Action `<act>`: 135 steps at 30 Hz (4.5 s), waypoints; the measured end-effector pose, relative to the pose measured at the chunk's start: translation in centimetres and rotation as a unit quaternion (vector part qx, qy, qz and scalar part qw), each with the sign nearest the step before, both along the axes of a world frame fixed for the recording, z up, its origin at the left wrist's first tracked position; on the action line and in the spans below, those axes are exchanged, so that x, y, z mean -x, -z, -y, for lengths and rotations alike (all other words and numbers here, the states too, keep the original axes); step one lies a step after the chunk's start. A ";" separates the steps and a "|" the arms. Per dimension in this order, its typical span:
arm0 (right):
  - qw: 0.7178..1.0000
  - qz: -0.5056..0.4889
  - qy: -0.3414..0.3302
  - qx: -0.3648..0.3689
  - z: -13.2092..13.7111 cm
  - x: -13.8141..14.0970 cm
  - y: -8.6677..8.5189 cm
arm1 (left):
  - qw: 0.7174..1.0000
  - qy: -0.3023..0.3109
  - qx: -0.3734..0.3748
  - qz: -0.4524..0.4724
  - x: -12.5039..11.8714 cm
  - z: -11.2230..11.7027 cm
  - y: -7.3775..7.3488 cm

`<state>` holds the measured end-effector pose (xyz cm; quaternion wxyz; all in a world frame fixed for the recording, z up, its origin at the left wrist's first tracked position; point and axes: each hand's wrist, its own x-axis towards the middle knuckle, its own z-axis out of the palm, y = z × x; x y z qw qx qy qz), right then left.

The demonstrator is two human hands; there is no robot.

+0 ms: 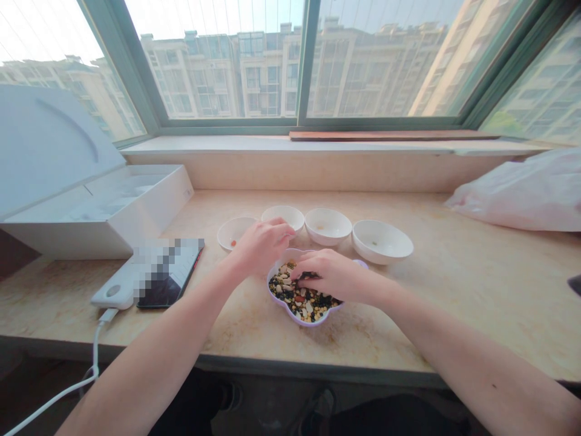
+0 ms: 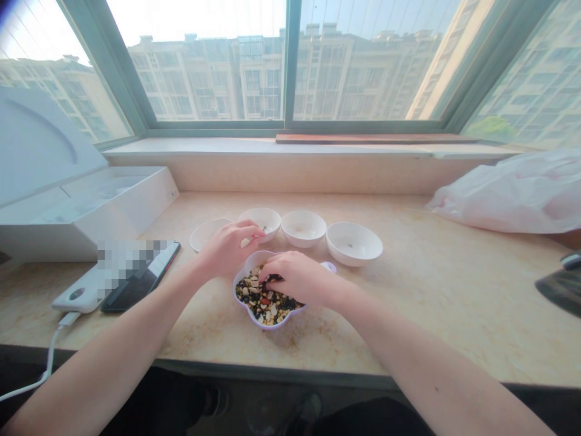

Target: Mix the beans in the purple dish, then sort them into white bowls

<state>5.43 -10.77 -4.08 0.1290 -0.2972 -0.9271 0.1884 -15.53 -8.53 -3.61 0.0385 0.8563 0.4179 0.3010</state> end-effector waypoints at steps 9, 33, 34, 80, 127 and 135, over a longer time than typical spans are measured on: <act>0.999 -0.044 -0.004 0.020 0.0 -0.2 -0.6 | 0.999 0.028 0.028 0.021 0.0 0.0 0.1; 0.991 -0.090 0.011 0.101 0.4 -0.2 -1.8 | 0.999 0.022 0.040 0.016 0.0 0.2 -0.1; 0.989 -0.098 0.020 0.112 0.3 -0.2 -1.7 | 0.999 0.021 0.040 0.013 0.0 0.3 -0.2; 0.940 -0.108 0.289 -0.148 -3.2 -2.9 -1.4 | 0.983 0.146 0.063 -0.092 -2.1 2.9 -0.6; 0.996 0.011 -0.047 0.079 -0.4 -1.1 -1.3 | 0.958 -0.253 0.072 -0.112 2.0 -0.2 -1.8; 0.995 -0.013 -0.054 0.083 -0.5 -1.2 -1.1 | 0.959 -0.252 0.075 -0.107 2.0 -0.1 -1.8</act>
